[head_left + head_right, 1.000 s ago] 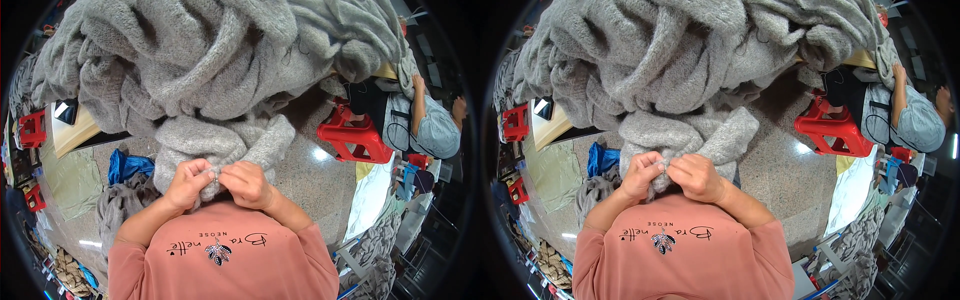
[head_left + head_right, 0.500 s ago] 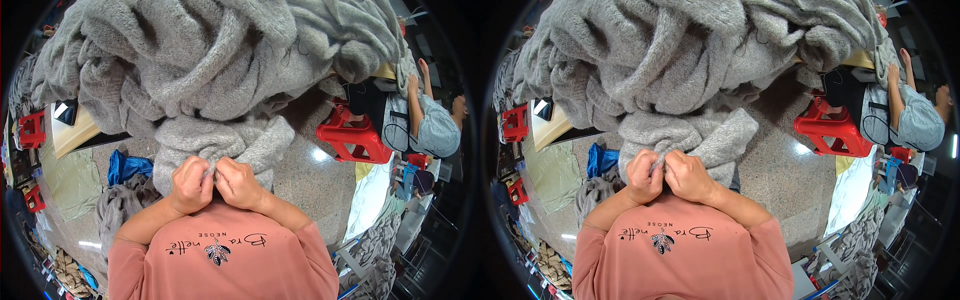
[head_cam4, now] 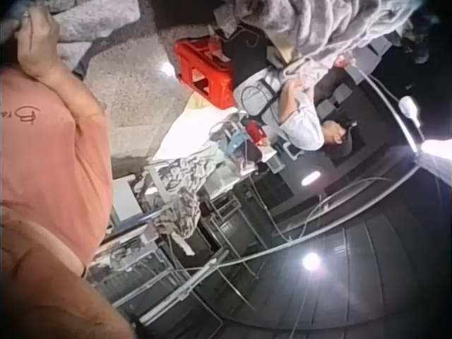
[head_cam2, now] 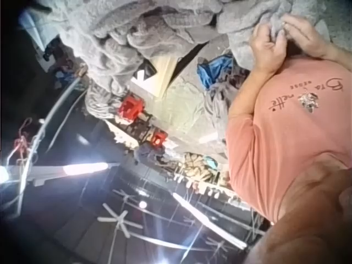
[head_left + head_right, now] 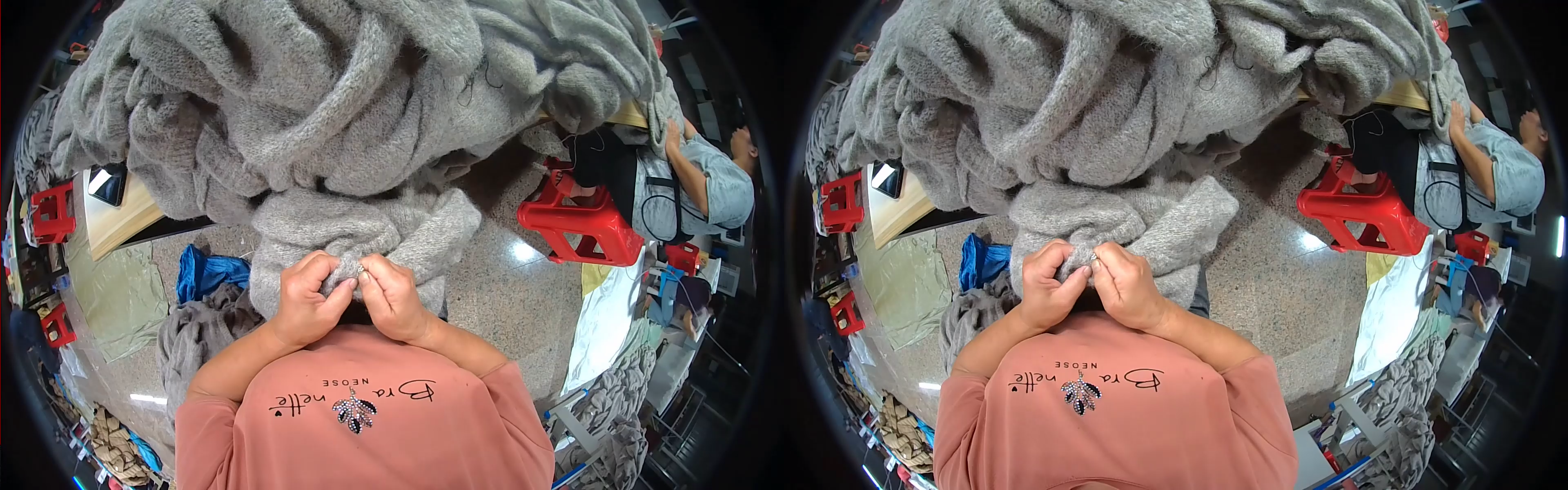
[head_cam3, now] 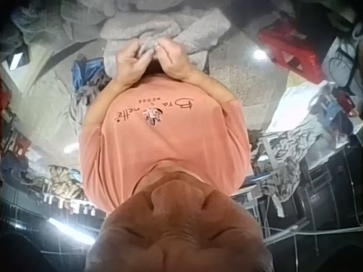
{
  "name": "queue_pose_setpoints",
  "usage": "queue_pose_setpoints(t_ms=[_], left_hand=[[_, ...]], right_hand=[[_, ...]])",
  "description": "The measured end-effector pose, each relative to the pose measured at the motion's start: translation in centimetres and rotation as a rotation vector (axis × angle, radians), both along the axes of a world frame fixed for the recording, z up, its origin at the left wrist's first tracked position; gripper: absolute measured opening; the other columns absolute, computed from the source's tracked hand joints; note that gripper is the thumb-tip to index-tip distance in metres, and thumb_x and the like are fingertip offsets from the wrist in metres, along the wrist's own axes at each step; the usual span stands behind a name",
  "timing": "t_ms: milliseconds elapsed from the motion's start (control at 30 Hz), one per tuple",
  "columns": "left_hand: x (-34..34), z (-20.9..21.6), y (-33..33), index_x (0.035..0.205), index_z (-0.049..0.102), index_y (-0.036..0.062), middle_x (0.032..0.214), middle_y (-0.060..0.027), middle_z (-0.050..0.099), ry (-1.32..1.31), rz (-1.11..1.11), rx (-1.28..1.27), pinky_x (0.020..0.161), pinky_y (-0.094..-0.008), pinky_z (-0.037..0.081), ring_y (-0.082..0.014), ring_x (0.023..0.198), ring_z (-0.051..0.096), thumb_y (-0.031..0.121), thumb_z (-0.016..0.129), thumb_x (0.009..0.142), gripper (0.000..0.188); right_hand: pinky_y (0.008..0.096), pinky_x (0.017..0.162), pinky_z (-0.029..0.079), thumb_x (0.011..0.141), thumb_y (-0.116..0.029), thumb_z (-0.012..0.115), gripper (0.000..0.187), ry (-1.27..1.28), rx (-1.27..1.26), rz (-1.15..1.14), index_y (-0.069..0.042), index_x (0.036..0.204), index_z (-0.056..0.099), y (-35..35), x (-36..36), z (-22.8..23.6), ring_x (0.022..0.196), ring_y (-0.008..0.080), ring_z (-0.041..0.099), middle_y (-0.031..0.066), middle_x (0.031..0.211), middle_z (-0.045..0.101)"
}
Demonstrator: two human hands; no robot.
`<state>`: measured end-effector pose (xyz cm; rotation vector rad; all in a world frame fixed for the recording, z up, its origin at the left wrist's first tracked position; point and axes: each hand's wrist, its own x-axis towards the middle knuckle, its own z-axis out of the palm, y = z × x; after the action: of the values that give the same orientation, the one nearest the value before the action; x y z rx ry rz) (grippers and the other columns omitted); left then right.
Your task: Inspecting grey knitted garments for quality control, checking for defects or loose threads.
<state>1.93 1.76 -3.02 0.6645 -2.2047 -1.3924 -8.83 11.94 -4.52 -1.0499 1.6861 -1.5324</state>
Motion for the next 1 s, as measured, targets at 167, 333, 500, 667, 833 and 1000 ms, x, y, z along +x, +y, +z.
queue_pose_setpoints(t_ms=[167, 333, 500, 667, 833, 1000], left_hand=[[0.0, 0.5, 0.2, 0.074, 0.053, -0.0016, 0.064, -0.0101, 0.052, -0.007, 0.001, -0.091, 0.048, -0.0282, 0.038, -0.0190, 0.053, 0.050, -0.005, 0.056, 0.065, 0.011], [0.1, 0.2, 0.0, 0.074, 0.053, -0.0011, 0.063, -0.0112, 0.050, -0.027, -0.014, -0.075, 0.047, -0.0295, 0.038, -0.0210, 0.052, 0.049, -0.006, 0.055, 0.065, 0.011], [0.0, -0.1, -0.6, 0.075, 0.053, -0.0014, 0.063, -0.0106, 0.051, -0.069, -0.055, -0.098, 0.047, -0.0299, 0.038, -0.0207, 0.051, 0.049, -0.005, 0.056, 0.065, 0.011], [0.0, 0.3, -0.9, 0.077, 0.055, -0.0015, 0.064, -0.0108, 0.051, -0.057, -0.079, -0.058, 0.047, -0.0298, 0.038, -0.0214, 0.052, 0.050, -0.003, 0.059, 0.066, 0.012], [-0.1, 0.2, -0.7, 0.077, 0.055, -0.0015, 0.065, -0.0103, 0.052, -0.059, -0.077, -0.143, 0.046, -0.0287, 0.038, -0.0209, 0.051, 0.051, -0.003, 0.058, 0.067, 0.011], [0.2, -0.5, -0.5, 0.076, 0.054, -0.0014, 0.064, -0.0072, 0.053, -0.086, -0.022, -0.038, 0.044, -0.0252, 0.037, -0.0141, 0.049, 0.050, -0.005, 0.053, 0.068, 0.008]], right_hand=[[0.0286, 0.045, 0.035, 0.082, -0.002, 0.045, 0.006, 0.244, 0.099, 0.100, 0.001, 0.079, 0.049, 0.1, -0.6, 0.6, 0.053, 0.0127, 0.045, 0.0067, 0.061, 0.046], [0.0271, 0.047, 0.034, 0.083, -0.005, 0.044, 0.014, -0.380, 0.227, 0.204, -0.001, 0.071, 0.046, 0.1, -1.2, 0.6, 0.054, 0.0088, 0.041, 0.0016, 0.060, 0.046], [0.0229, 0.054, 0.034, 0.084, -0.007, 0.043, 0.019, -0.688, 0.253, 0.205, -0.001, 0.066, 0.045, -0.2, -1.5, 0.4, 0.062, 0.0040, 0.037, -0.0040, 0.061, 0.043], [0.0243, 0.050, 0.034, 0.084, -0.007, 0.043, 0.020, -0.555, 0.248, 0.182, -0.001, 0.065, 0.043, -0.2, -1.5, 0.5, 0.059, 0.0046, 0.038, -0.0025, 0.059, 0.042], [0.0265, 0.046, 0.034, 0.084, -0.007, 0.044, 0.020, -0.446, 0.263, 0.172, -0.001, 0.065, 0.042, -0.1, -1.1, 0.5, 0.054, 0.0060, 0.037, 0.0006, 0.056, 0.041], [0.0302, 0.045, 0.035, 0.081, -0.005, 0.047, 0.017, -0.317, 0.218, 0.145, 0.001, 0.067, 0.043, -0.1, -0.7, 0.5, 0.049, 0.0114, 0.040, 0.0075, 0.053, 0.042]])
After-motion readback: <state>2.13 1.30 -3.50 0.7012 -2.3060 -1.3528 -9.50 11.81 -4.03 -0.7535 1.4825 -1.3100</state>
